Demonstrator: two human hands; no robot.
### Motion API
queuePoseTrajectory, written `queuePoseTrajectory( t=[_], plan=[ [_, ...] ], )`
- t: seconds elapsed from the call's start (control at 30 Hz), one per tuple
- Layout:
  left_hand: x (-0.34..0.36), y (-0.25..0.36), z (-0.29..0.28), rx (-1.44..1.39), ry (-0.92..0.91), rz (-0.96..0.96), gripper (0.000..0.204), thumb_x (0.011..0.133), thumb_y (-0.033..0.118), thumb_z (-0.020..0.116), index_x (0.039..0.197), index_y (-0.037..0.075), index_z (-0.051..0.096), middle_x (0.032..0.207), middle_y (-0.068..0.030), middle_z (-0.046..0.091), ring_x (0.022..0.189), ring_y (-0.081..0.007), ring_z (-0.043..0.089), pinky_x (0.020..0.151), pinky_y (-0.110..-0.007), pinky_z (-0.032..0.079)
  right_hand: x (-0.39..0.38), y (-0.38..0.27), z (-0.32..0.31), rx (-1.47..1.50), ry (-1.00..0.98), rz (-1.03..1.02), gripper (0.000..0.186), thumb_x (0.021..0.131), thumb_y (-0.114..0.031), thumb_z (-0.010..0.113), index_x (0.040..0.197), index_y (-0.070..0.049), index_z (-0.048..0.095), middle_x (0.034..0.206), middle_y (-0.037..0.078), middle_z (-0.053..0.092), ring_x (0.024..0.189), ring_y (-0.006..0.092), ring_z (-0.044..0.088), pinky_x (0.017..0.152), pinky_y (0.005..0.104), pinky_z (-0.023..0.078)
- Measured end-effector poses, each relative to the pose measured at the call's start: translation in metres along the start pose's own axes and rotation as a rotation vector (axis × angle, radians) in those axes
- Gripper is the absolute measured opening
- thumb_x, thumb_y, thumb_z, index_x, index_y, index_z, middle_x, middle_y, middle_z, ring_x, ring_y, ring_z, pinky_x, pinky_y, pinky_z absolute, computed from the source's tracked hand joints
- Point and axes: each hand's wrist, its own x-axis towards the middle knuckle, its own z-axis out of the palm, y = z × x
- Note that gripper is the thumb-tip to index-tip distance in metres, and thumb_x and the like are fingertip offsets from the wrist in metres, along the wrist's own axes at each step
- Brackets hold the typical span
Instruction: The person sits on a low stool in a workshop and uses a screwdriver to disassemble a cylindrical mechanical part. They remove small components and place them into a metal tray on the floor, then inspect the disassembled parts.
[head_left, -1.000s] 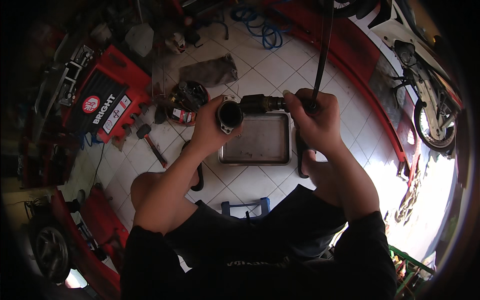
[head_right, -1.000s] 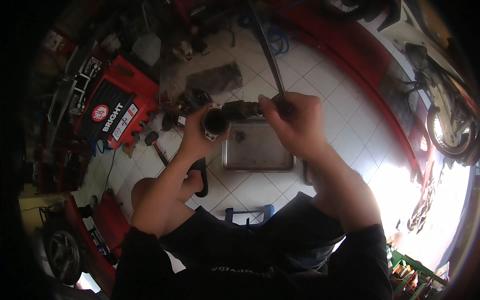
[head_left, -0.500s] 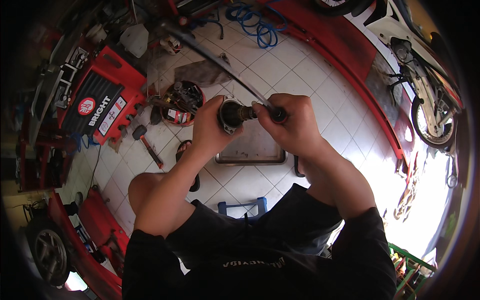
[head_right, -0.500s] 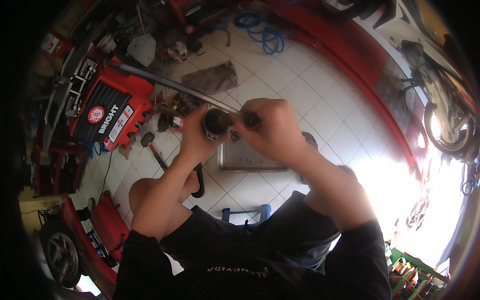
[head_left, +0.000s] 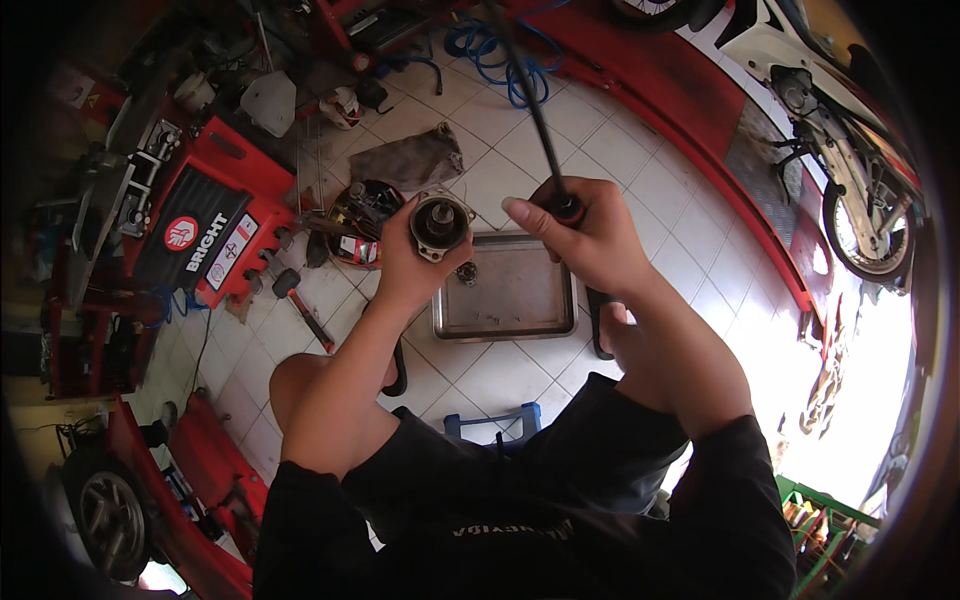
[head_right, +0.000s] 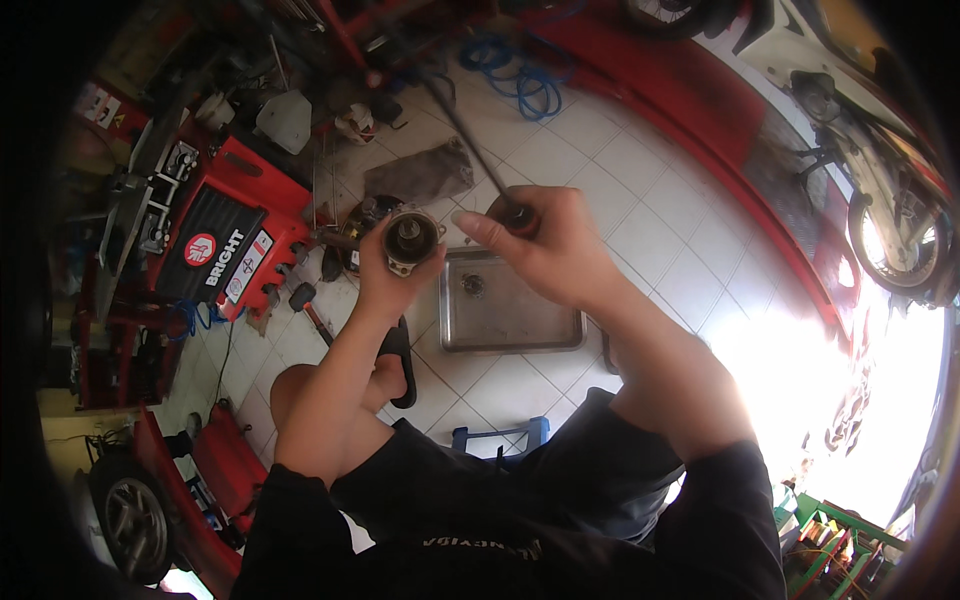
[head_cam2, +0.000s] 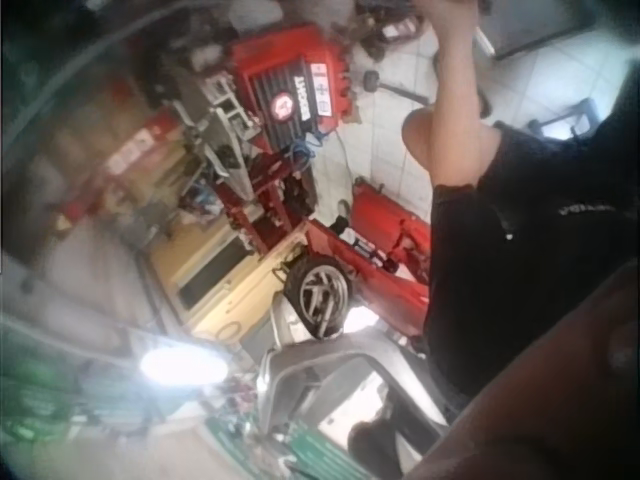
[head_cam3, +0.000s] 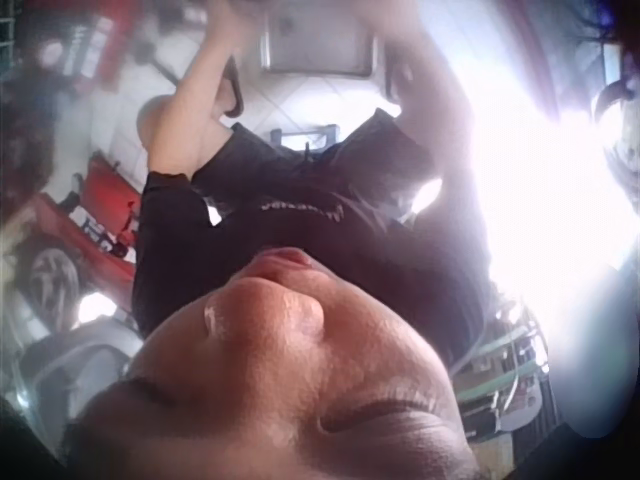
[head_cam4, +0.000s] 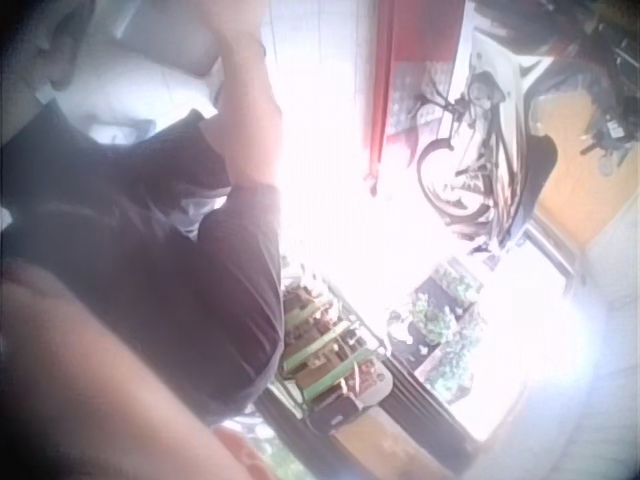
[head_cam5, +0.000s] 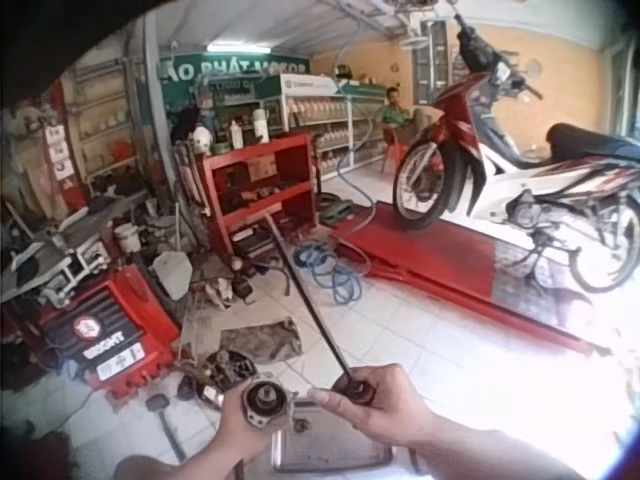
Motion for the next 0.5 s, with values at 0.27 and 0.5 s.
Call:
queuePoseTrajectory(
  t=[0.27, 0.5],
  plan=[
    [0.009, 0.019, -0.031, -0.577, 0.259, -0.317, 0.023, 0.086, 0.006, 0.078, 0.106, 0.006, 0.067, 0.1, -0.0049, 0.071, 0.087, -0.0163, 0.068, 0.066, -0.035, 0.059, 0.032, 0.076, -0.001, 0.363, -0.114, 0.328, 0.032, 0.099, -0.026, 0.067, 0.111, 0.004, 0.066, 0.08, 0.009, 0.063, 0.054, 0.0152, 0.062, 0.046, 0.029, 0.048],
    [0.021, 0.008, -0.075, -0.905, 0.46, -0.765, 0.011, 0.09, 0.014, 0.068, 0.095, 0.009, 0.06, 0.089, -0.006, 0.063, 0.084, -0.0197, 0.062, 0.077, -0.041, 0.055, 0.024, 0.204, 0.07, -0.175, -0.153, 0.64, 0.03, 0.089, -0.023, 0.07, 0.111, -0.004, 0.077, 0.085, 0.012, 0.071, 0.061, 0.0197, 0.069, 0.047, 0.0336, 0.054]
  ],
)
